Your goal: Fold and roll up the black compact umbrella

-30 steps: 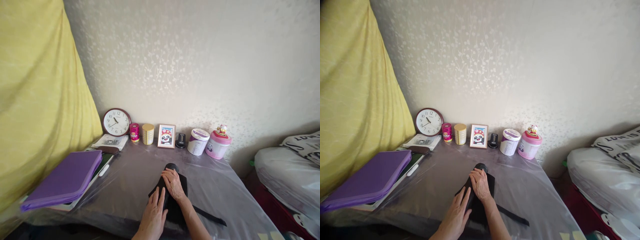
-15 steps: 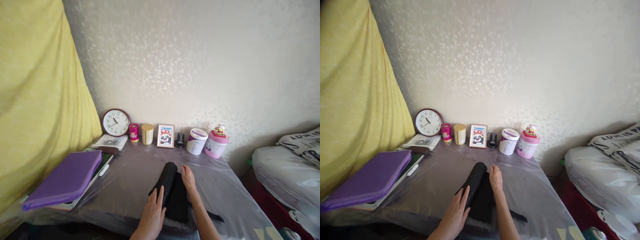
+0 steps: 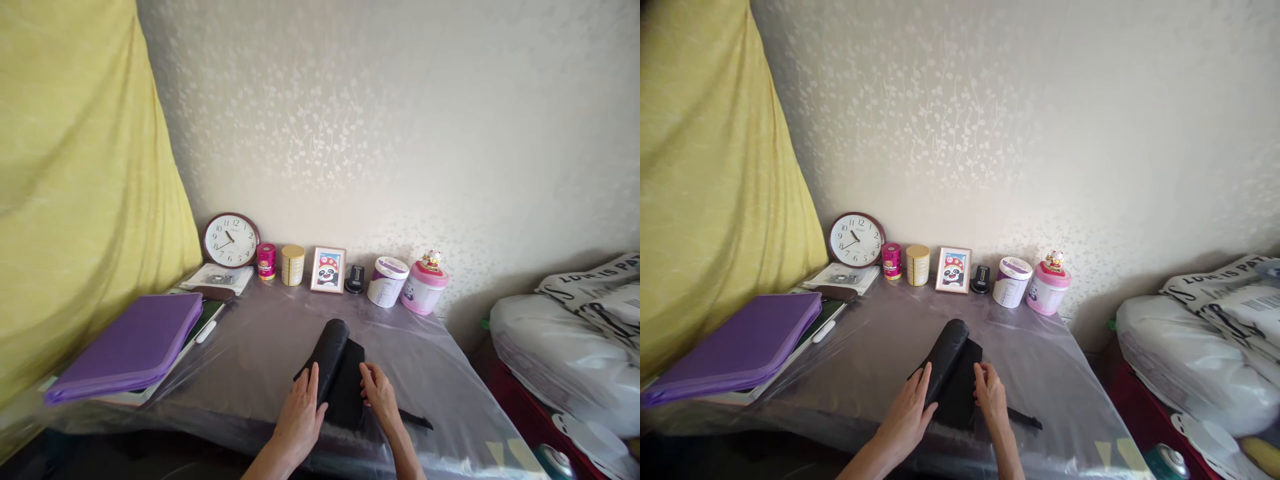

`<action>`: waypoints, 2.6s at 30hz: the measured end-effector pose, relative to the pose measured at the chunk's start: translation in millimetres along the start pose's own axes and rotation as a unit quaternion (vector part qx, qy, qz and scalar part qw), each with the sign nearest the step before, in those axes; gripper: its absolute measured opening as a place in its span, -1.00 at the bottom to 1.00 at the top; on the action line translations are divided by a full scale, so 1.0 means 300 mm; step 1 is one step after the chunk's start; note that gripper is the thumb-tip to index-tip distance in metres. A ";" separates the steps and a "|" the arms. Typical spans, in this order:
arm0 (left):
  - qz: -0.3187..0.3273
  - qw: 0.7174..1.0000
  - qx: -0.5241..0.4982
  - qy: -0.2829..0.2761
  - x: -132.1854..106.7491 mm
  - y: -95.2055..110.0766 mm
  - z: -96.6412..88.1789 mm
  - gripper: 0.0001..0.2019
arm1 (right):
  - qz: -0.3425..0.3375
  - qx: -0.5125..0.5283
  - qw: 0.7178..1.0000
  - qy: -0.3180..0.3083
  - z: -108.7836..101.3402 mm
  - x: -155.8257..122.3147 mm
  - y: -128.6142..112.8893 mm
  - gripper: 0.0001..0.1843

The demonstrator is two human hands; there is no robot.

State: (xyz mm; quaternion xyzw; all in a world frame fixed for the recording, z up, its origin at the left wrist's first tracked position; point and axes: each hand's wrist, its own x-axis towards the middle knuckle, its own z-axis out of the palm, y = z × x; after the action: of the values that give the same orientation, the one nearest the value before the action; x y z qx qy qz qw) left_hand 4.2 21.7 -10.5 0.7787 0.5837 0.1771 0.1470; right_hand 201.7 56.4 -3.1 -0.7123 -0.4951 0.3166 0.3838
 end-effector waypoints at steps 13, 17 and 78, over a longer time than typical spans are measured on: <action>-0.019 0.996 -0.030 -0.080 -0.023 0.015 -0.074 -0.15 | -0.056 -0.095 0.991 0.074 0.026 0.040 -0.024 -0.60; -0.024 0.996 -0.041 -0.082 -0.021 0.018 -0.074 -0.15 | -0.081 -0.111 0.986 0.090 0.038 0.043 -0.045 -0.63; -0.055 0.988 0.101 -0.106 0.018 0.040 -0.057 -0.07 | -0.427 -0.101 0.896 -0.073 0.202 0.079 -0.131 -0.68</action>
State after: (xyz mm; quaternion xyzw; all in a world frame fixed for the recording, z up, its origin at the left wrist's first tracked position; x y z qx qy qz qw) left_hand 8.1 24.0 10.5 0.7707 0.6215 0.0255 0.1382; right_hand 140.5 101.6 -1.7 -0.4419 -0.8076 0.1215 0.3711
